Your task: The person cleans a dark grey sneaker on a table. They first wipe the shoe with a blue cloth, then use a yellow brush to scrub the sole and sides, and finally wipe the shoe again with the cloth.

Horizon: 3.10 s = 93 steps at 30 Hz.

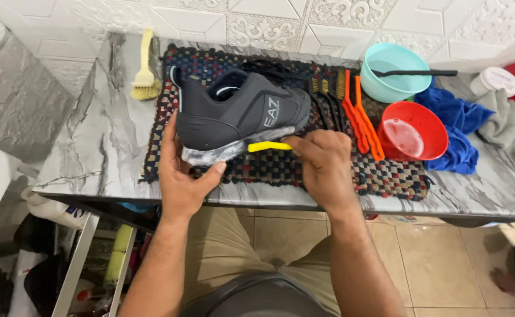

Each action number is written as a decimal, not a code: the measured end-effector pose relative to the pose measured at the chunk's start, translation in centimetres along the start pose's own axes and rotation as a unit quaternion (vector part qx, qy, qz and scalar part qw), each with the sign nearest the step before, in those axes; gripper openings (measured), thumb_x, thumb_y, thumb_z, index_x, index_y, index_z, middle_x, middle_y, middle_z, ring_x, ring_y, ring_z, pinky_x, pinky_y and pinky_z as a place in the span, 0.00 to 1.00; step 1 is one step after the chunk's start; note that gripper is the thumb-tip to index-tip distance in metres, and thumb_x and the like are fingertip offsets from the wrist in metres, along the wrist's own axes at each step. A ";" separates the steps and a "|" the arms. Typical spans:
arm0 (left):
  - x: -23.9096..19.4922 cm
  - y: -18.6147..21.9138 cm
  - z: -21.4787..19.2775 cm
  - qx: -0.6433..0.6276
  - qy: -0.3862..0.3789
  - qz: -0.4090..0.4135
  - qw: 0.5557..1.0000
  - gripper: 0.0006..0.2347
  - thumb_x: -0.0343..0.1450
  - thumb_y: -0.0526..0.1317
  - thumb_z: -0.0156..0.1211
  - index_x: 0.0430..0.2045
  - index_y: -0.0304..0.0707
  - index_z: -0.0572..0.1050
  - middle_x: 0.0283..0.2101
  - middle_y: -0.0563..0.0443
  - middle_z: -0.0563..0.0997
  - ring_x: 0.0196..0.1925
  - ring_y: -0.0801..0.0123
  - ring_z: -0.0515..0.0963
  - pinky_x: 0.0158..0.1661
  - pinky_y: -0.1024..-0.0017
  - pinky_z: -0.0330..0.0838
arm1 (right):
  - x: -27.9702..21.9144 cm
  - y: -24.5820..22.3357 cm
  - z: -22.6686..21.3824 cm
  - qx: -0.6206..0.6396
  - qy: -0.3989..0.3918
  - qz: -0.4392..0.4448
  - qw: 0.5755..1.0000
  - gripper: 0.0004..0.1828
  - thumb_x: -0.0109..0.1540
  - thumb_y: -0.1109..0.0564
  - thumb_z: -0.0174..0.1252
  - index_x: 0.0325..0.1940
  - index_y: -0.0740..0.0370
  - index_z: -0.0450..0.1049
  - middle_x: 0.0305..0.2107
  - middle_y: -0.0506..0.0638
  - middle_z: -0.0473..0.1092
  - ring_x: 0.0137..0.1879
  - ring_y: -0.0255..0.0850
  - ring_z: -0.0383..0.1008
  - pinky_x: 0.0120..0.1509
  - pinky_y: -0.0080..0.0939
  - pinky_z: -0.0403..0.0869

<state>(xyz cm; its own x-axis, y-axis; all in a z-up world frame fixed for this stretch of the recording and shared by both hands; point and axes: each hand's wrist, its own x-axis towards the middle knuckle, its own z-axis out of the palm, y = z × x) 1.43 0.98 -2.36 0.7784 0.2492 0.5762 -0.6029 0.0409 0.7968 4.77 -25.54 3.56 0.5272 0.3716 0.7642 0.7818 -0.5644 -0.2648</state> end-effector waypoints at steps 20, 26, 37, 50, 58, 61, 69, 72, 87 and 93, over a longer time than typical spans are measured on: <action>-0.3 0.1 -0.1 0.004 -0.013 -0.013 1.000 0.44 0.63 0.32 0.73 0.74 0.40 0.50 0.68 0.37 0.67 0.70 0.53 0.68 0.69 0.55 0.67 | -4.5 6.4 1.1 -0.006 0.029 0.068 0.997 0.13 0.67 0.62 0.57 0.49 0.51 0.84 0.28 0.46 0.71 0.42 0.47 0.76 0.53 0.42 0.70; -0.5 0.1 -0.3 0.010 -0.026 -0.007 1.000 0.43 0.66 0.33 0.71 0.75 0.45 0.48 0.72 0.37 0.61 0.74 0.46 0.62 0.72 0.48 0.63 | -4.0 4.3 0.7 0.060 0.043 0.070 0.995 0.14 0.65 0.65 0.61 0.53 0.58 0.83 0.30 0.54 0.72 0.40 0.54 0.77 0.51 0.47 0.73; -0.4 1.2 -0.2 0.004 -0.052 0.014 0.999 0.41 0.70 0.35 0.71 0.75 0.47 0.47 0.70 0.35 0.62 0.75 0.40 0.61 0.73 0.39 0.62 | -4.5 3.4 0.1 0.107 0.029 0.116 0.987 0.13 0.64 0.69 0.62 0.52 0.63 0.82 0.40 0.57 0.77 0.47 0.56 0.78 0.55 0.50 0.74; -0.4 1.7 0.5 -0.012 0.017 -0.023 1.000 0.43 0.65 0.31 0.74 0.74 0.42 0.49 0.59 0.39 0.73 0.64 0.56 0.75 0.65 0.56 0.74 | -4.4 3.4 -0.2 0.029 0.096 0.138 0.985 0.10 0.68 0.67 0.58 0.52 0.60 0.79 0.43 0.54 0.74 0.48 0.53 0.74 0.61 0.50 0.68; -0.4 1.7 0.3 0.003 0.024 -0.017 1.000 0.44 0.61 0.33 0.78 0.72 0.37 0.53 0.57 0.36 0.75 0.60 0.57 0.77 0.61 0.59 0.76 | -4.7 5.5 1.1 -0.058 0.046 0.126 0.989 0.08 0.68 0.63 0.60 0.49 0.54 0.80 0.42 0.48 0.77 0.50 0.53 0.74 0.64 0.51 0.63; -0.4 2.0 0.5 0.021 0.020 -0.010 1.000 0.43 0.61 0.32 0.79 0.72 0.36 0.56 0.57 0.36 0.76 0.60 0.56 0.77 0.60 0.60 0.76 | -4.7 5.8 3.6 -0.017 0.066 0.094 0.993 0.11 0.63 0.66 0.64 0.45 0.53 0.82 0.38 0.47 0.77 0.50 0.49 0.75 0.69 0.48 0.62; -0.3 2.0 0.5 0.021 0.046 -0.011 0.999 0.43 0.61 0.33 0.79 0.72 0.38 0.57 0.58 0.34 0.76 0.61 0.55 0.77 0.59 0.59 0.77 | -3.6 5.6 -0.3 -0.057 0.023 0.128 0.990 0.09 0.67 0.66 0.62 0.49 0.56 0.80 0.43 0.49 0.77 0.54 0.53 0.75 0.73 0.55 0.61; -0.3 1.4 0.8 -0.002 0.056 -0.025 0.998 0.44 0.60 0.31 0.80 0.72 0.38 0.57 0.58 0.38 0.77 0.60 0.62 0.77 0.59 0.65 0.77 | -3.3 4.9 1.0 -0.022 0.017 0.086 0.996 0.10 0.66 0.66 0.59 0.47 0.56 0.82 0.38 0.54 0.76 0.49 0.57 0.75 0.67 0.55 0.66; -0.2 1.3 1.1 0.015 0.069 -0.004 0.998 0.44 0.57 0.31 0.83 0.70 0.37 0.61 0.53 0.38 0.80 0.55 0.62 0.80 0.57 0.65 0.78 | -2.2 2.5 5.5 0.063 0.048 0.032 0.996 0.13 0.64 0.68 0.58 0.44 0.56 0.84 0.35 0.53 0.76 0.46 0.56 0.76 0.64 0.51 0.68; -0.2 1.2 1.1 0.009 0.084 -0.003 0.996 0.45 0.54 0.32 0.84 0.69 0.36 0.63 0.50 0.38 0.82 0.53 0.62 0.82 0.54 0.66 0.80 | -0.5 1.5 2.4 0.032 0.020 0.012 0.999 0.13 0.63 0.70 0.60 0.47 0.58 0.82 0.35 0.53 0.75 0.46 0.57 0.76 0.64 0.55 0.68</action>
<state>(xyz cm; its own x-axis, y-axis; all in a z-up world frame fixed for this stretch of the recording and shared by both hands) 0.73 -0.05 -1.30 0.7406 0.4076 0.5342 -0.5942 0.0260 0.8039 6.46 -24.81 1.33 0.5333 0.3271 0.7801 0.7891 -0.5246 -0.3195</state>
